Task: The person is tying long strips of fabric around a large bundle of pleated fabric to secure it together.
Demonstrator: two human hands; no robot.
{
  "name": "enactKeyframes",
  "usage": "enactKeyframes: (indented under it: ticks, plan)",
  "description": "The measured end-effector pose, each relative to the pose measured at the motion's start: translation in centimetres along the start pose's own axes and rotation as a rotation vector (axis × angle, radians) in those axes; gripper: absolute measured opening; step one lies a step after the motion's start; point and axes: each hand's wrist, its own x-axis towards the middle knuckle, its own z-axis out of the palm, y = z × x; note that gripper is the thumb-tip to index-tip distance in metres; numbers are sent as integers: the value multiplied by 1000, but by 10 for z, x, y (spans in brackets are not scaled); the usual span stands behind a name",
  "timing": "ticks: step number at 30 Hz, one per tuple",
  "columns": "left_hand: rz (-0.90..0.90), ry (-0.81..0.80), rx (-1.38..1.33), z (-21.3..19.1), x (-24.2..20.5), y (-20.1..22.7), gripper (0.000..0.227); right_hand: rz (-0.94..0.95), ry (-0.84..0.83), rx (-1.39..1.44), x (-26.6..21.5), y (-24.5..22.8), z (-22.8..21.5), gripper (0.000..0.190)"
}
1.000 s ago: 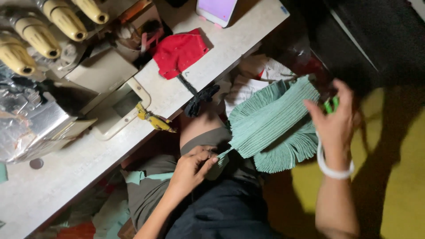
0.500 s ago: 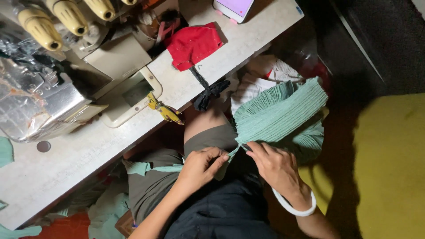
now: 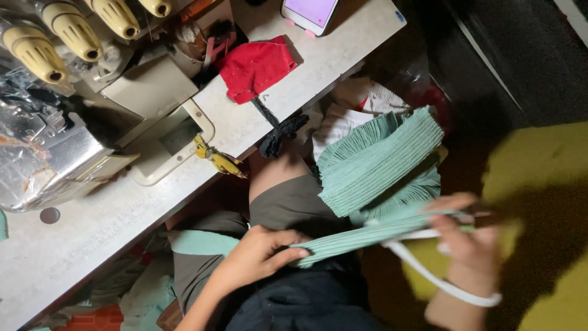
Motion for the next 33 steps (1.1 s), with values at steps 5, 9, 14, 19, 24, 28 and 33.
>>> enactKeyframes:
  ticks: [5,9,14,19,24,28,33]
  plan:
    - [-102,-128,-212,-12,-11,-10,21,147,665,-528,0,29,-100,31]
    - [-215,-142,-274,-5,2,-19,29,235,256,-740,92,52,-90,22]
    - [-302,47,-117,14,22,-32,32,267,132,-818,130,97,-68,19]
    - [-342,77,-196,22,32,-24,32,252,139,-938,132,113,-77,22]
    - [-316,74,-187,29,39,-17,29,340,224,-1057,130,69,-45,64]
    - [-306,123,-174,27,36,-17,31,7,132,-1036,84,5,17,65]
    - [-330,132,-185,21,36,-4,31,-178,-533,-1124,33,-28,88,32]
